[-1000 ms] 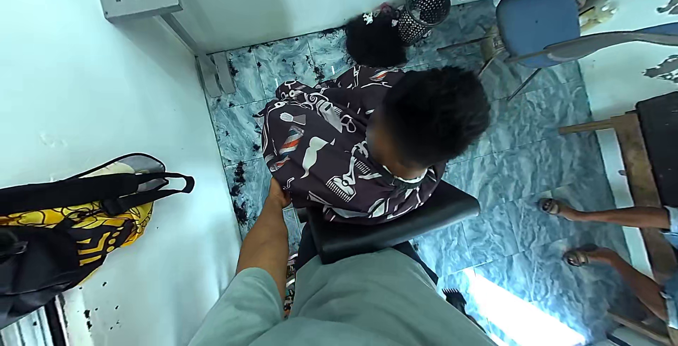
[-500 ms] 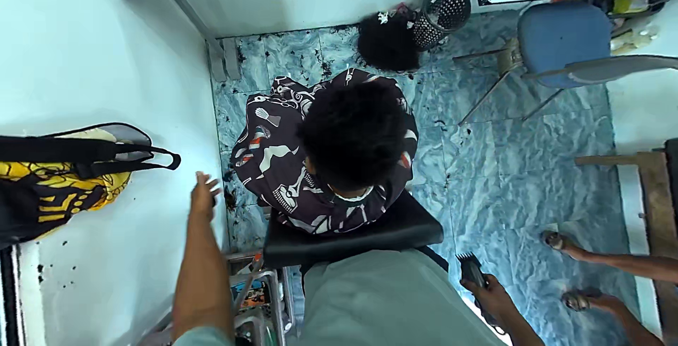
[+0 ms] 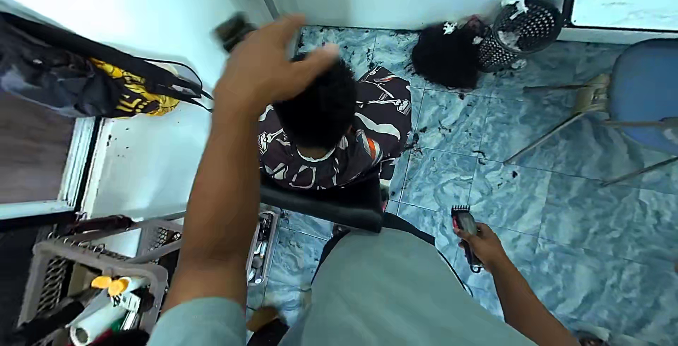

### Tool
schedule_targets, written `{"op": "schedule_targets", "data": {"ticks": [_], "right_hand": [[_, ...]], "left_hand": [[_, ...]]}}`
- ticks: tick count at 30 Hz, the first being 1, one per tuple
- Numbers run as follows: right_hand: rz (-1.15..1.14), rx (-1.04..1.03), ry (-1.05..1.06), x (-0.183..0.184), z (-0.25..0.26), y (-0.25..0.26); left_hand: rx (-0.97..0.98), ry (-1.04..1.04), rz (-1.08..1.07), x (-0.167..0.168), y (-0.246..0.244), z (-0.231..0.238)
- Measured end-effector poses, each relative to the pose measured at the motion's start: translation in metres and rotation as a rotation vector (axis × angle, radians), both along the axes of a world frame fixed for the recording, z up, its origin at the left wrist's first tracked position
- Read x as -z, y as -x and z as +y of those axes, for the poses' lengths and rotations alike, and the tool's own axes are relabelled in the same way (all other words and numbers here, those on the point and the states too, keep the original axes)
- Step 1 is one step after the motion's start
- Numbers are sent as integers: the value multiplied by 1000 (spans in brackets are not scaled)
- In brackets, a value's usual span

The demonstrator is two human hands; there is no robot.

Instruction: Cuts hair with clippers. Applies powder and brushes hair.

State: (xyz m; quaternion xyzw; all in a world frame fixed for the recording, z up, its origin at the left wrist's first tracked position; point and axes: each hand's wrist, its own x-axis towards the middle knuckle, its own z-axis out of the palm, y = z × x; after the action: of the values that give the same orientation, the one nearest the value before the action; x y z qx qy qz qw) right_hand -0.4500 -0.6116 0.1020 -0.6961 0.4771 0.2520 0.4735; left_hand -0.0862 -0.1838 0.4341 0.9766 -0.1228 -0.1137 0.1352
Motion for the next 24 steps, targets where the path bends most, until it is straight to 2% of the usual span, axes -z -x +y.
{"op": "schedule_targets", "data": {"ticks": [3,5,9,13,16,19,24], "right_hand": [[15,51,-30,-2,4,7],[-14,171,-65,-1,3,23],[-56,398,-95,-15,-16,59],[-180,323,-86,-42,-52,61],[-285,197,-100,-54,-65,23],[-372,41,-170,-57,-65,-48],[-398,-427,-386,-59,-45,-182]], "left_hand": [[59,-504,231,29,-32,-63],[19,-628,279,37,-33,-71],[-7,-513,224,45,-22,-48],[-37,-354,214,45,6,-21],[-80,-265,204,34,28,-7],[-124,-192,206,36,41,9],[-220,-68,212,31,52,29]]}}
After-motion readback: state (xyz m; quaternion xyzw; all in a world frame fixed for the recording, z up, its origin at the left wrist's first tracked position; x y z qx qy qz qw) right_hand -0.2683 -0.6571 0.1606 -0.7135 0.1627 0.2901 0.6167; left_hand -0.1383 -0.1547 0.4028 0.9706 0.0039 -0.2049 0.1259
